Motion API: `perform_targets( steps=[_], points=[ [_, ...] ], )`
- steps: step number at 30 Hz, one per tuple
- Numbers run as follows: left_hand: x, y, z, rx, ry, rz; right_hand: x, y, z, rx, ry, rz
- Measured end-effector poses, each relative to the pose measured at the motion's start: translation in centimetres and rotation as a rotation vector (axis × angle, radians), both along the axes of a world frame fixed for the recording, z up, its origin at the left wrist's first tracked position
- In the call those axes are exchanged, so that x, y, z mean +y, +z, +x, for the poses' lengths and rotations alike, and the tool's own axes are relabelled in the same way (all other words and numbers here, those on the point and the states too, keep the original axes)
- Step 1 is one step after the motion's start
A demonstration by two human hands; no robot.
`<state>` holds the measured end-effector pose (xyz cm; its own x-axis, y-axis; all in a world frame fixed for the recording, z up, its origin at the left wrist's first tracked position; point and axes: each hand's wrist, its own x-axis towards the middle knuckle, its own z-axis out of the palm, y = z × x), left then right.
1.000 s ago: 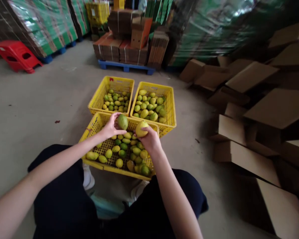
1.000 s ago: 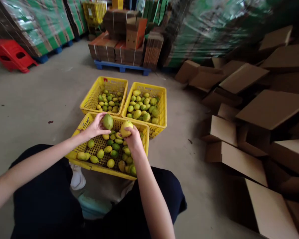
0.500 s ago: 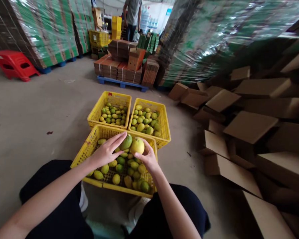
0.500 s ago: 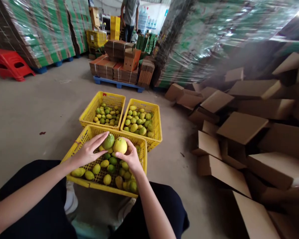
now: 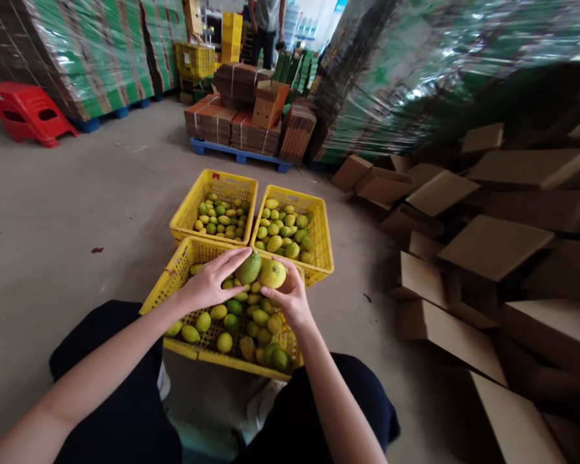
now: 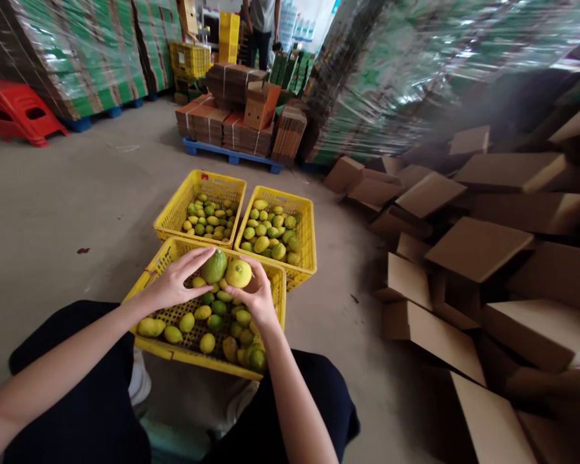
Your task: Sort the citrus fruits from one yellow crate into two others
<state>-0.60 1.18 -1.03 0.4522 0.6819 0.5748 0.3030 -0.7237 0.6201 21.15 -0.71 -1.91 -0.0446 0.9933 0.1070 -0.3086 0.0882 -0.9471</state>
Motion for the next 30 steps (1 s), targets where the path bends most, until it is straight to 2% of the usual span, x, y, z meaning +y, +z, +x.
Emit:
perform_targets(
  steps=[3,5,6,8,10,12,14,18,20,22,26,30],
  points=[
    [-0.1,0.5,1.0,-0.31,-0.197,-0.64,0.1,0.1,0.8,0.019,0.1,-0.034],
    [-0.2,0.5,2.0,-0.563,-0.255,-1.038,0.1,-0.1,0.8,0.047,0.187,-0.059],
    [-0.2,0.3,2.6,-0.692,-0.229,-1.205,0.2,-0.3,0.6,0.065,0.192,-0.073],
    [0.1,-0.3,3.5,-0.943,-0.088,-1.462,0.2,-0.6,-0.2,0.108,0.129,-0.106],
    [0.6,-0.8,4.0,-1.154,0.077,-1.619,0.2,-0.9,-1.1,0.172,0.08,-0.15],
    [1.2,-0.9,3.9,-1.3,0.172,-1.661,0.1,-0.9,-1.7,0.267,0.103,-0.193],
    [1.5,-0.6,3.5,-1.378,0.151,-1.605,0.1,-0.8,-1.9,0.363,0.141,-0.231],
    [1.3,0.6,2.6,-1.389,-0.05,-1.414,0.1,-0.7,-1.6,0.426,0.131,-0.301],
    [1.1,1.0,2.4,-1.329,-0.155,-1.448,0.1,-0.9,-1.6,0.438,0.117,-0.349],
    [1.1,1.0,2.4,-1.233,-0.228,-1.553,0.3,-1.1,-1.6,0.464,0.111,-0.398],
    [1.2,0.7,2.7,-1.121,-0.151,-1.644,0.5,-1.4,-1.9,0.458,0.093,-0.441],
    [1.1,0.6,2.5,-1.257,-0.1,-1.665,0.3,-1.3,-2.1,0.466,0.12,-0.455]
  ],
)
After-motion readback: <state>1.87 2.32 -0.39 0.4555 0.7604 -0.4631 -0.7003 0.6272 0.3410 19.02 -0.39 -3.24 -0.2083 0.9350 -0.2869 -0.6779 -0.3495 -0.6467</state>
